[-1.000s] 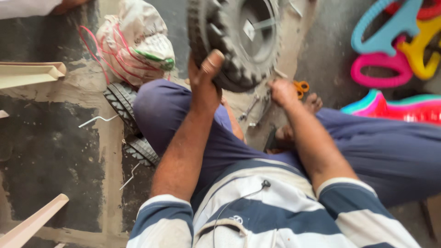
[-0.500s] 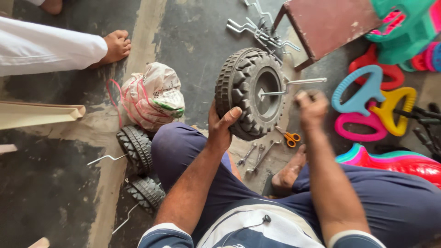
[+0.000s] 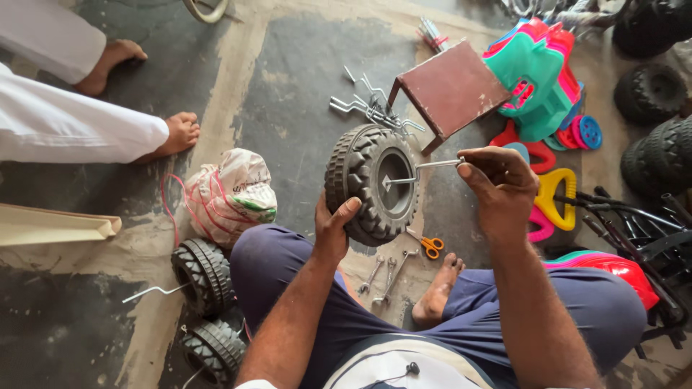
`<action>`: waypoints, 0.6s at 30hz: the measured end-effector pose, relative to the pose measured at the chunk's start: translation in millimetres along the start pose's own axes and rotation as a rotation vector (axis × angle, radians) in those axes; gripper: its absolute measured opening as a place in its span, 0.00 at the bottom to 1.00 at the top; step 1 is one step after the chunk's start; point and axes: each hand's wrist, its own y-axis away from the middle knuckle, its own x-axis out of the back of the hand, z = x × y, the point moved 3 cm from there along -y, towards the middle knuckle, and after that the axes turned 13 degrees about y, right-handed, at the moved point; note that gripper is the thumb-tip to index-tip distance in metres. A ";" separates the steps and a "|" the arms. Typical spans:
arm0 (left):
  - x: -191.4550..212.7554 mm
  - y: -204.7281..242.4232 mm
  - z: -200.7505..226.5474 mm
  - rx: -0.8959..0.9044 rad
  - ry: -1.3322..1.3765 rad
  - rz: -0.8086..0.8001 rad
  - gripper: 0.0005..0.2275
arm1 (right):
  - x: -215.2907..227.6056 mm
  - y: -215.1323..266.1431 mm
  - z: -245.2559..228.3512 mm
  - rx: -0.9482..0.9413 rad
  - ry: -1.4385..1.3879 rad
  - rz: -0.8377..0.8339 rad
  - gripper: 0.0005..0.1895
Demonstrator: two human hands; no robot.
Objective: The person sits on the floor and assembles small toy wheels by inserting metal rods into the wheel hubs. They handle multiple wheels, using a metal rod to secure the axle, and place the finished wheels aside.
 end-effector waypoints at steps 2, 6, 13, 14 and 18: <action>-0.3 1.7 -0.7 0.005 0.007 -0.015 0.23 | 2.3 2.5 -1.1 -0.015 -0.008 -0.019 0.10; -7.5 6.0 -0.4 0.029 -0.011 -0.113 0.23 | -0.6 1.6 6.1 -0.142 0.025 -0.277 0.12; -17.8 14.9 2.9 0.146 0.135 -0.190 0.26 | -19.0 14.1 14.2 -0.030 0.200 -0.430 0.11; -14.9 15.4 4.4 0.152 0.148 -0.201 0.27 | -23.4 17.1 15.4 0.056 0.277 -0.415 0.13; -4.3 14.0 2.0 0.131 0.272 -0.157 0.27 | -34.2 47.3 16.1 0.158 -0.018 -0.216 0.23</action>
